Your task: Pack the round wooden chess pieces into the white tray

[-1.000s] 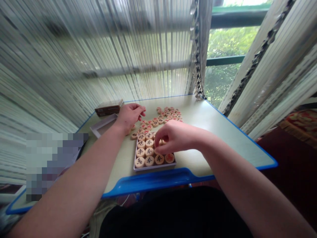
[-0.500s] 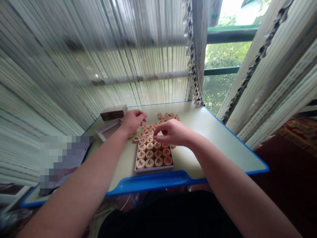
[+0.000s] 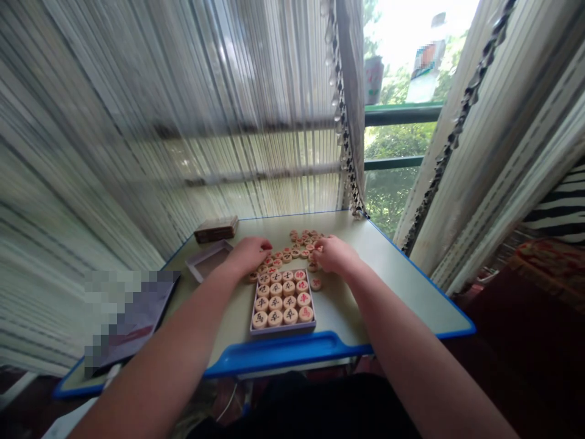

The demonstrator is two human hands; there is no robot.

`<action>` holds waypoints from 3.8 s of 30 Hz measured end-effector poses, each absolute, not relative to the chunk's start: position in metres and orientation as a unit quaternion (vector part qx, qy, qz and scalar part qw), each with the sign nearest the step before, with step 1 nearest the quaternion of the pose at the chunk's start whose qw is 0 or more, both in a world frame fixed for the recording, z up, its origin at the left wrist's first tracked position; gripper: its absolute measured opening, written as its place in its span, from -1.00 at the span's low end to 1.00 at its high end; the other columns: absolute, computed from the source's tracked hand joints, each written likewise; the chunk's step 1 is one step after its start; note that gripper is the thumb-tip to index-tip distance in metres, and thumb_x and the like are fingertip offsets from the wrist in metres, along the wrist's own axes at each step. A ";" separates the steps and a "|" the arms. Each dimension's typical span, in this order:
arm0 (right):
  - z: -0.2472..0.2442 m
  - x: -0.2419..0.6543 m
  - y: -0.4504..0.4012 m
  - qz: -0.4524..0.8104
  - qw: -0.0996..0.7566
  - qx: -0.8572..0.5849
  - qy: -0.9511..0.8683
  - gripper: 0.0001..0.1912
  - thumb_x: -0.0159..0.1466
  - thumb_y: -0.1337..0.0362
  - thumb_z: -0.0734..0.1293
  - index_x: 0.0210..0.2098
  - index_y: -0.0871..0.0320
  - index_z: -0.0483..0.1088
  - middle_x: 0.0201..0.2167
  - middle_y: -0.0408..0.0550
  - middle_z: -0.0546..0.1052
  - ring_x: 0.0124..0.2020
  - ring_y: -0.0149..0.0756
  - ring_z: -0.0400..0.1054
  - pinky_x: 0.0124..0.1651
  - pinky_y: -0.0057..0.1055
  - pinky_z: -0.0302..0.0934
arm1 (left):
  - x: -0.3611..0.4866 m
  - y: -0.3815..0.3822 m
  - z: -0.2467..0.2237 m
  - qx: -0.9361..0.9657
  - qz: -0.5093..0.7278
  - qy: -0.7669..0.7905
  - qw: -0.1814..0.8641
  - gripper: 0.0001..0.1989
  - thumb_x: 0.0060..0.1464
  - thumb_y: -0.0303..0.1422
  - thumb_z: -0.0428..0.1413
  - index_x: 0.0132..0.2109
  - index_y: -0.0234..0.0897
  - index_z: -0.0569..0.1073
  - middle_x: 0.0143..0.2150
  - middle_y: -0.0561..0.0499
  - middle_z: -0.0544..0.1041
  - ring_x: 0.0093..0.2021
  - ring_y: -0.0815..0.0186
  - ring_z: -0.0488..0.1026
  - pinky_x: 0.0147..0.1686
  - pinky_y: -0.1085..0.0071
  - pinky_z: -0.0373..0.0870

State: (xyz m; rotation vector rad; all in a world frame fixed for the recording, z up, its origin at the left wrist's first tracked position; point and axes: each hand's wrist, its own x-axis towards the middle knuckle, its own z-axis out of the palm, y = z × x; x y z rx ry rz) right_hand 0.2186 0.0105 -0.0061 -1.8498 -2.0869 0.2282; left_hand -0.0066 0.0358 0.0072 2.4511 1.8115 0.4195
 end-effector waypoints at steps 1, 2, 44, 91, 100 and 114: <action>-0.006 0.218 0.010 0.090 0.182 -0.646 -0.736 -0.66 0.16 0.17 0.20 -0.14 0.13 0.45 -0.24 0.05 0.44 -0.41 -0.37 0.33 -0.32 -0.46 0.18 | -0.006 0.037 0.006 0.801 0.144 0.579 0.044 -0.75 -0.01 -0.34 0.01 -0.22 -0.20 0.53 -0.19 -0.11 0.55 -0.16 0.15 0.46 -0.19 0.34 0.33; -0.005 0.218 0.009 0.107 0.197 -0.637 -0.738 -0.65 0.15 0.18 0.20 -0.13 0.14 0.44 -0.24 0.04 0.44 -0.41 -0.37 0.34 -0.33 -0.47 0.18 | -0.006 0.037 0.006 0.805 0.152 0.571 0.052 -0.75 -0.01 -0.35 0.01 -0.22 -0.21 0.54 -0.19 -0.11 0.56 -0.16 0.16 0.46 -0.18 0.34 0.33; -0.024 0.228 0.030 0.091 0.256 -0.647 -0.712 -0.78 0.06 0.25 0.27 -0.33 0.11 0.50 -0.24 -0.04 0.43 -0.35 -0.35 0.33 -0.32 -0.49 0.18 | -0.017 0.039 0.003 0.781 0.076 0.620 0.004 -0.62 -0.07 -0.55 0.00 -0.10 -0.20 0.50 -0.10 -0.17 0.52 -0.10 0.13 0.45 -0.17 0.32 0.34; -0.010 0.199 0.005 0.046 0.461 -0.384 -0.799 -0.68 0.08 0.31 0.35 -0.14 0.13 0.37 -0.20 0.00 0.44 -0.26 -0.32 0.35 -0.20 -0.34 0.28 | 0.025 0.016 0.009 0.659 0.402 0.449 0.449 -0.77 -0.19 -0.32 0.18 -0.34 -0.38 0.53 -0.40 -0.06 0.57 -0.42 0.36 0.43 -0.43 0.45 0.34; -0.007 0.196 -0.002 -0.033 0.468 -0.365 -0.804 -0.77 0.17 0.19 0.31 -0.20 0.12 0.41 -0.23 0.03 0.46 -0.20 -0.25 0.33 -0.15 -0.29 0.26 | 0.022 0.011 0.015 0.701 0.379 0.434 0.420 -0.77 -0.13 -0.30 0.14 -0.31 -0.34 0.52 -0.39 -0.01 0.56 -0.44 0.41 0.39 -0.49 0.50 0.25; -0.017 0.189 -0.059 0.156 0.438 -0.379 -0.800 -0.78 0.08 0.20 0.35 -0.27 0.11 0.46 -0.38 -0.09 0.43 -0.41 -0.41 0.29 -0.32 -0.44 0.25 | -0.034 -0.018 0.006 0.747 0.412 0.517 0.074 -0.65 0.05 -0.16 -0.02 -0.21 -0.31 0.51 -0.24 -0.05 0.55 -0.32 0.33 0.43 -0.28 0.44 0.35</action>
